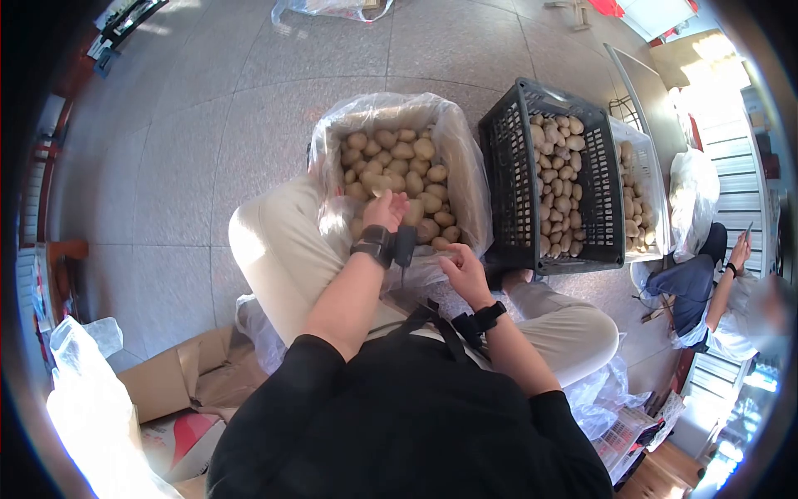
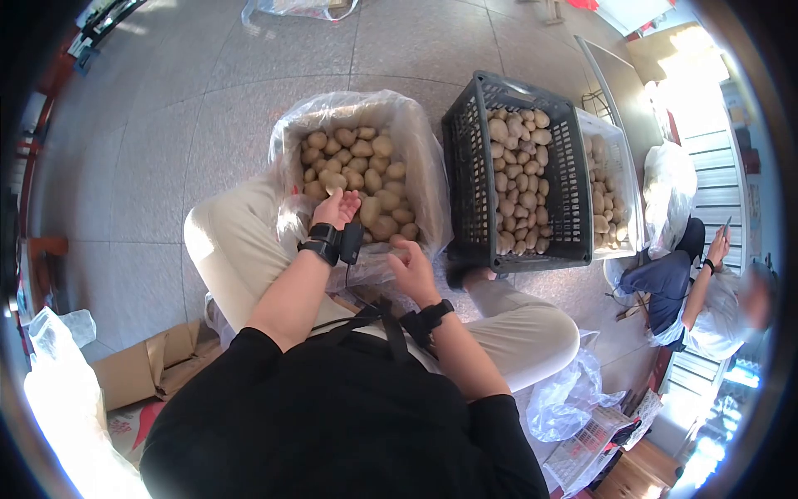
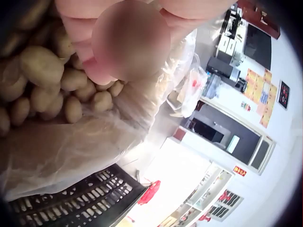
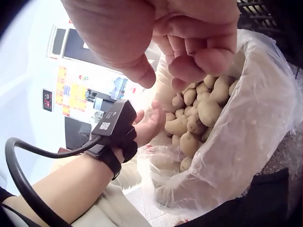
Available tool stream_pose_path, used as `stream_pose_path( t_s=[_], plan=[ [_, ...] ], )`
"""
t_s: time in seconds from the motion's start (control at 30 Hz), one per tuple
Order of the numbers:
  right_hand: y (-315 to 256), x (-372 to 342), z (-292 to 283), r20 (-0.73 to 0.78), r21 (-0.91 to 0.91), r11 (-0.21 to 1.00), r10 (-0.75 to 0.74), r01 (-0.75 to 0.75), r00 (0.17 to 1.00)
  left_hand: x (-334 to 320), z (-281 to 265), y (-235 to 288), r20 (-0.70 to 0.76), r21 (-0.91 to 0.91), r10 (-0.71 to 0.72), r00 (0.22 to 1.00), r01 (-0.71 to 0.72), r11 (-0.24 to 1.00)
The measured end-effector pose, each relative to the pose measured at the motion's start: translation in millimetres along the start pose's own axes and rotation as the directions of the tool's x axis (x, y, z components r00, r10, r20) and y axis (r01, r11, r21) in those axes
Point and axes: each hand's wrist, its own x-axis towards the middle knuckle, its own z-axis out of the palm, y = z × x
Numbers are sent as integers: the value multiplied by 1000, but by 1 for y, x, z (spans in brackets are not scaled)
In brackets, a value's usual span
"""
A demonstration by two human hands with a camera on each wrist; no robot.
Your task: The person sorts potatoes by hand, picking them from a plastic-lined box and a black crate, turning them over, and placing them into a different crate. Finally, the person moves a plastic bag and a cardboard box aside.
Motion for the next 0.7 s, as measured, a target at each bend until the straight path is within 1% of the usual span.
stream_pose_path(
  t_s=[0.03, 0.1, 0.13, 0.17, 0.2, 0.27, 0.3, 0.33, 0.37, 0.4, 0.43, 0.47, 0.53, 0.63, 0.7],
  plan=[
    [-1, 0, -2, 5, 6, 1000, 8, -8, 1000, -1, 1, -2, -34, 32, 19, 999, -18, 999],
    [-3, 1, -7, 11, 20, 1000, 21, -21, 1000, -11, 4, -6, 56, 97, -60, 997, 54, 994],
    [-1, 4, -8, -9, 63, 998, -21, 22, 1000, -16, 7, -7, 102, 135, -104, 989, 90, 987],
    [5, 8, -9, -36, 104, 993, -57, 61, 998, -19, 12, -8, 79, 224, -148, 986, 127, 966],
    [9, 10, -14, -70, 142, 985, -87, 96, 994, -29, 23, -5, 112, 289, -147, 983, 110, 951],
    [-15, 11, -43, -94, 281, 960, 19, 8, 995, -60, 54, 13, 191, 420, -177, 966, 83, 904],
    [-25, 15, -61, -111, 351, 936, 70, -27, 991, -72, 66, 20, 198, 478, -203, 959, 86, 874],
    [-25, 21, -81, -189, 396, 918, 88, -6, 978, -86, 80, 24, 202, 490, -173, 964, 53, 870],
    [-32, 26, -103, -260, 465, 885, 126, 10, 957, -95, 84, 26, 214, 506, -194, 958, 61, 860],
    [-38, 30, -125, -323, 526, 850, 164, 33, 932, -107, 91, 29, 197, 534, -228, 954, 91, 841],
    [-36, 36, -146, -386, 546, 836, 193, 54, 902, -115, 94, 30, 191, 543, -291, 937, 147, 827],
    [-31, 42, -166, -438, 563, 823, 219, 76, 872, -123, 97, 30, 186, 525, -344, 920, 203, 826],
    [-20, 56, -198, -478, 547, 833, 231, 81, 847, -121, 96, 28, 152, 564, -406, 901, 259, 784],
    [-13, 81, -221, -511, 460, 888, 241, 25, 825, -100, 100, 19, 125, 587, -343, 931, 209, 782],
    [-7, 104, -232, -525, 360, 933, 215, -14, 824, -92, 106, 11, 143, 600, -373, 917, 219, 770]
  ],
)
